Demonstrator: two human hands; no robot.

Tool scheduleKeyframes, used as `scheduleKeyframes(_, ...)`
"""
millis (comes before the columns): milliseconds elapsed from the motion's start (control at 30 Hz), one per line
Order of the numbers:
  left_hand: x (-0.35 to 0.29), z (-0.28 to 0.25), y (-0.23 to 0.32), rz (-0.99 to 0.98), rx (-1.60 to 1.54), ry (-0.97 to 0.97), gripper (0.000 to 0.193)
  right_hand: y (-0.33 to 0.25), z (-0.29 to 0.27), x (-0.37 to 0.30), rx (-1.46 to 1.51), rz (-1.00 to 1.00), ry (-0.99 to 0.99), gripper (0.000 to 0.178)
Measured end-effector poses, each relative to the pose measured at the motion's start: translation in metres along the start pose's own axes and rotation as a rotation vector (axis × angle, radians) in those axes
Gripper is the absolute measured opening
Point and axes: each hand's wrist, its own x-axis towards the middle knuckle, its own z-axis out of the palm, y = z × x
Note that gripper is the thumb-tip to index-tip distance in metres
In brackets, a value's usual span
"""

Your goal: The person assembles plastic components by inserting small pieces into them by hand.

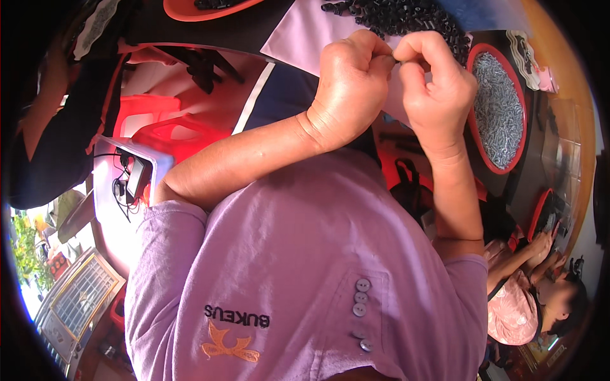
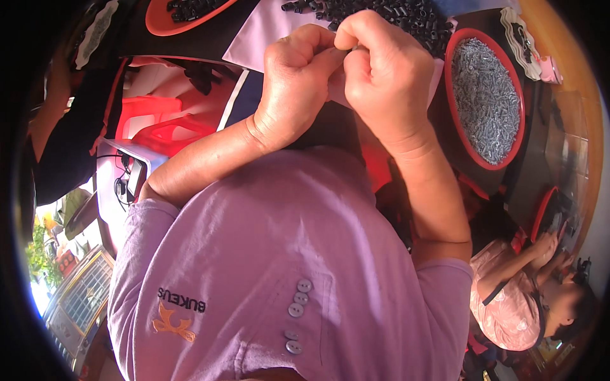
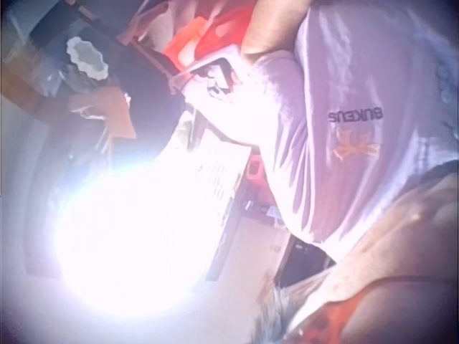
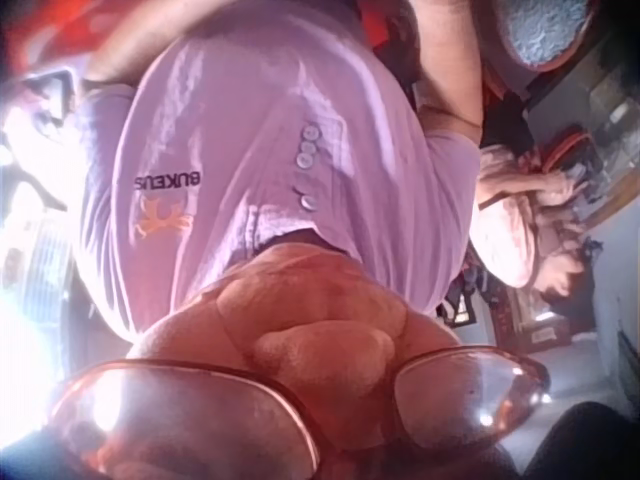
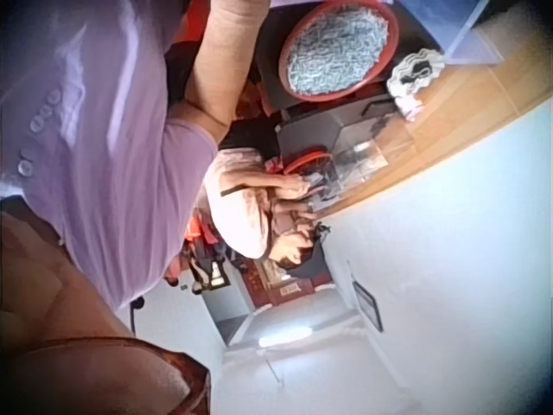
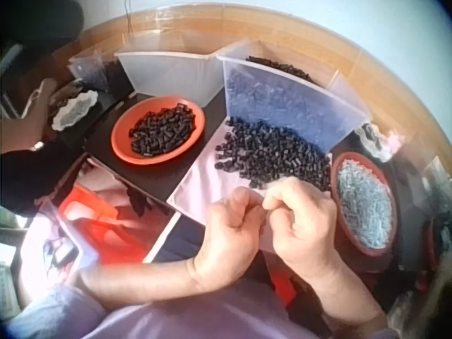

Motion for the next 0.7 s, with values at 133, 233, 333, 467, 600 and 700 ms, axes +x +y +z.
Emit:
scheduleKeyframes(133, 0.003, -0.002, -0.001, 0.058, -0.005, 0.022, 0.006, -0.003, 0.004, -0.007, -0.005, 0.017, 0.088, 0.021)
scheduleKeyframes(233, 0.004, -0.009, 0.006, -0.030, 0.109, -0.128, 0.007, 0.005, -0.005, 0.000, 0.224, 0.250, -0.048, 0.021)
scheduleKeyframes(333, 0.007, -0.013, 0.010, -0.056, 0.145, -0.220, 0.007, 0.007, -0.012, 0.005, 0.246, 0.239, -0.117, 0.022)
scheduleKeyframes(467, 0.006, -0.010, 0.008, -0.120, 0.053, -0.150, 0.009, 0.003, -0.007, 0.006, -0.043, -0.022, -0.105, 0.026)
scheduleKeyframes(600, 0.006, -0.006, 0.003, -0.012, 0.111, -0.090, 0.010, 0.003, -0.002, 0.007, -0.163, -0.252, -0.047, 0.029)
scheduleKeyframes(700, 0.003, -0.008, 0.006, -0.087, -0.012, -0.109, 0.010, 0.004, -0.006, 0.006, 0.075, 0.024, -0.060, 0.030)
